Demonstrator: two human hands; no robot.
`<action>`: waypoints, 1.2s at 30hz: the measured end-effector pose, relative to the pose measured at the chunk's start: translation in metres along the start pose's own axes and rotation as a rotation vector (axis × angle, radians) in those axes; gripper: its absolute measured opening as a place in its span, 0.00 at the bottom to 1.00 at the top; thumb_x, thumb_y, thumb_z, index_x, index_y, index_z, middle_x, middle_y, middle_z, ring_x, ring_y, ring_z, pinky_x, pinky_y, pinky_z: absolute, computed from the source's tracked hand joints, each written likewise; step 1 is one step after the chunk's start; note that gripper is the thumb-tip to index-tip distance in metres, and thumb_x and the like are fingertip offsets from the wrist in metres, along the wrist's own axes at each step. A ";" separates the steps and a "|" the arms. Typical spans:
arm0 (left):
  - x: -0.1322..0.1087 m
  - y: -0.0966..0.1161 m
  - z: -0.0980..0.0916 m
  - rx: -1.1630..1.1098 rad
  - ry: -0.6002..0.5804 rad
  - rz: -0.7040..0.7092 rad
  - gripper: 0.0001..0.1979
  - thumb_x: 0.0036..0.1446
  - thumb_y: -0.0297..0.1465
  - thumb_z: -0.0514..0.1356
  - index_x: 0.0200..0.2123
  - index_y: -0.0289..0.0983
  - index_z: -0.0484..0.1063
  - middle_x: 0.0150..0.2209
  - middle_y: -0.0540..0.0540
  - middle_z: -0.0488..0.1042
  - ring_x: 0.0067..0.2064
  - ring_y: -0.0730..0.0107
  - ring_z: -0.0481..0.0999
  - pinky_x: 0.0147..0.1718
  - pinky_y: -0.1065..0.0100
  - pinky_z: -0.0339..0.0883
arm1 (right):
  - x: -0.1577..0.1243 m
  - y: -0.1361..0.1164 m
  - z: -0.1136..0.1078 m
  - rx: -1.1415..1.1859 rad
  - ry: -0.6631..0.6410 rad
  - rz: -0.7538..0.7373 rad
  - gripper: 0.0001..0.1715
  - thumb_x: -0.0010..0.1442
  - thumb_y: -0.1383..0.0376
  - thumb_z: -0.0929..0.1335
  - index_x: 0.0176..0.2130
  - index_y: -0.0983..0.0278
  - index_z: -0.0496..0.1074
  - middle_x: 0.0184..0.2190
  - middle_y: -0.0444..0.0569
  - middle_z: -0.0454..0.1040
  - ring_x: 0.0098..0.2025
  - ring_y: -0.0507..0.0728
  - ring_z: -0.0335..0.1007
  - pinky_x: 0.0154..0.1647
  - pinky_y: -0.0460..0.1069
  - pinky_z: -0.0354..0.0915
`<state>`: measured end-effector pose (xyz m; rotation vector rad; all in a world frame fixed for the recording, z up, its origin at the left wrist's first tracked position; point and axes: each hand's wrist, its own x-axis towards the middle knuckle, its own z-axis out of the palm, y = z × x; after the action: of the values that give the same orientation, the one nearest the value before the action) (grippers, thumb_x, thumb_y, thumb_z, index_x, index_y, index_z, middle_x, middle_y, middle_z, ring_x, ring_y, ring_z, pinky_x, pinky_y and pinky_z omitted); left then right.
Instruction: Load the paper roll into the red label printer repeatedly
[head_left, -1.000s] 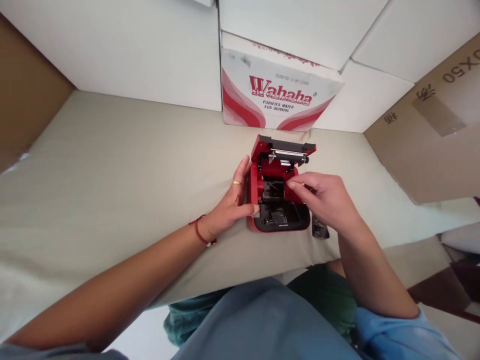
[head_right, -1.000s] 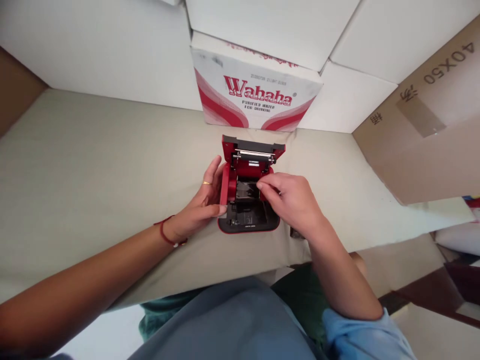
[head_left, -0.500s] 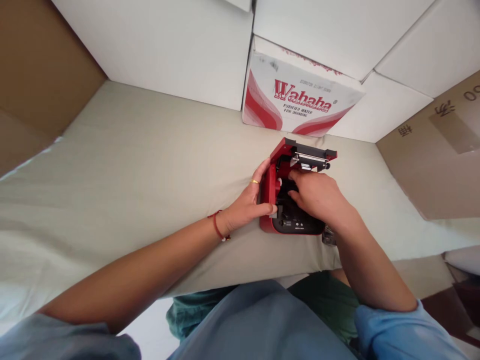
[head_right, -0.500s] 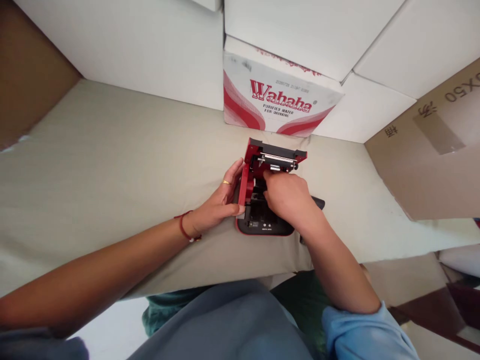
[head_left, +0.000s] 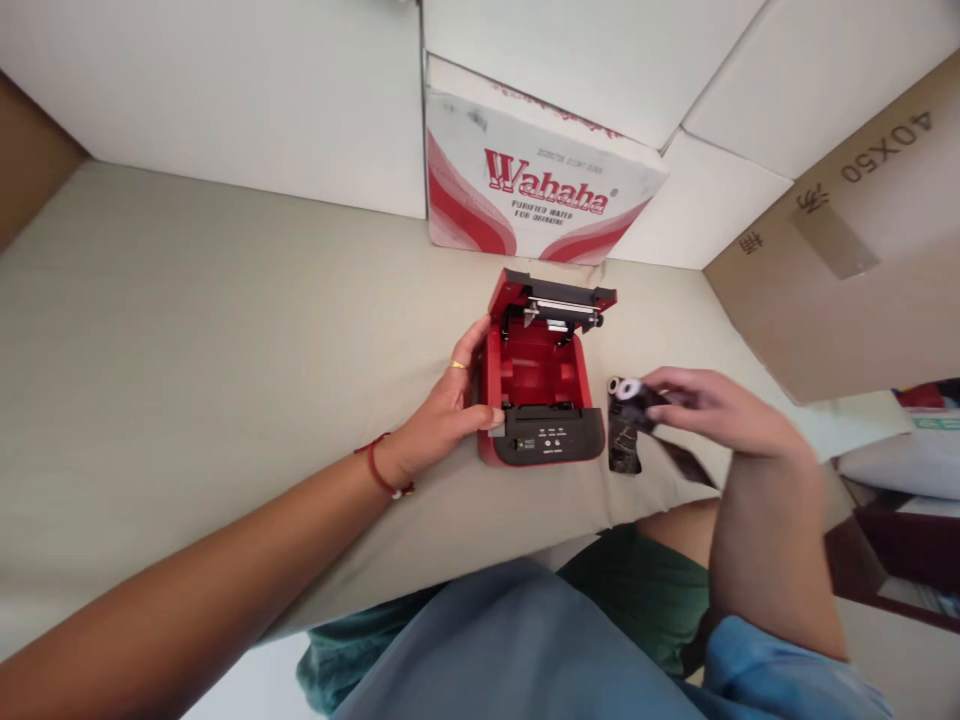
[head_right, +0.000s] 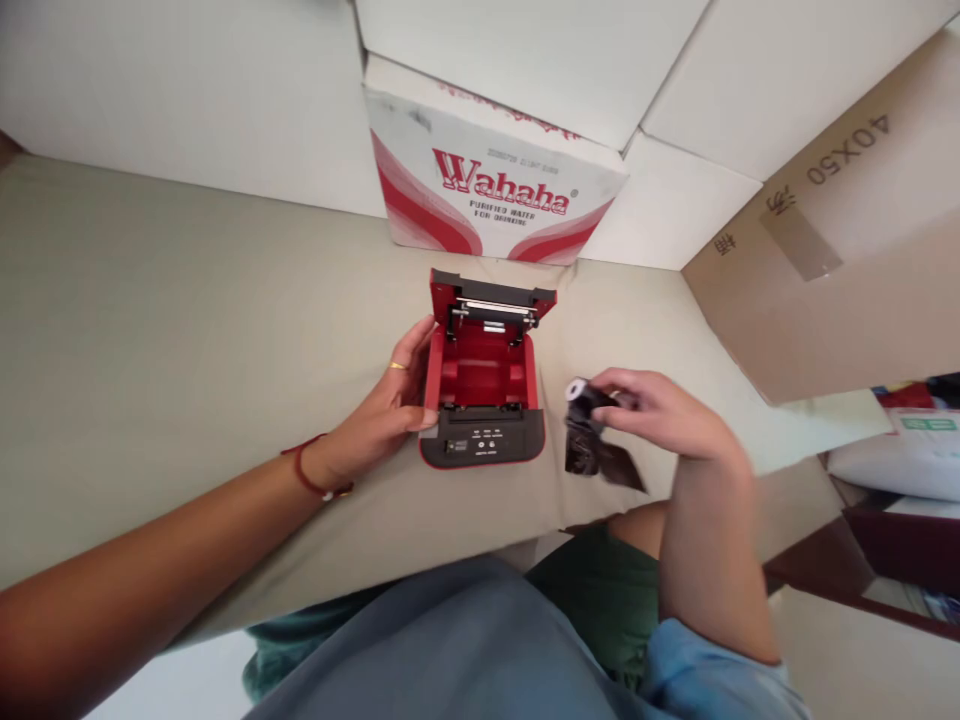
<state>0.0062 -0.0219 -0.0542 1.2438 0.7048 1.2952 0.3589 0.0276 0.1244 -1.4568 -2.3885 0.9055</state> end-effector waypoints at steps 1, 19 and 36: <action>0.000 -0.001 -0.001 -0.001 0.007 0.005 0.63 0.62 0.51 0.79 0.89 0.58 0.47 0.92 0.45 0.45 0.91 0.35 0.52 0.88 0.37 0.56 | 0.009 0.006 0.013 0.045 -0.090 0.037 0.28 0.65 0.39 0.79 0.44 0.60 0.89 0.35 0.50 0.88 0.31 0.58 0.79 0.33 0.54 0.76; -0.002 -0.002 -0.002 -0.043 -0.001 -0.026 0.59 0.63 0.47 0.79 0.87 0.59 0.51 0.89 0.46 0.56 0.87 0.34 0.61 0.85 0.36 0.63 | 0.018 0.070 0.041 -0.157 0.103 0.200 0.17 0.63 0.62 0.79 0.52 0.59 0.91 0.47 0.55 0.87 0.40 0.61 0.78 0.51 0.58 0.78; 0.000 0.003 0.003 -0.055 0.005 -0.057 0.60 0.60 0.46 0.78 0.87 0.58 0.50 0.87 0.43 0.59 0.85 0.34 0.64 0.83 0.34 0.64 | 0.028 -0.072 0.008 -0.007 -0.253 -0.421 0.19 0.80 0.57 0.76 0.64 0.61 0.86 0.52 0.54 0.90 0.40 0.56 0.85 0.44 0.49 0.80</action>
<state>0.0080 -0.0238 -0.0503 1.1684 0.6993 1.2629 0.2883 0.0253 0.1564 -0.8236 -2.7272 1.0159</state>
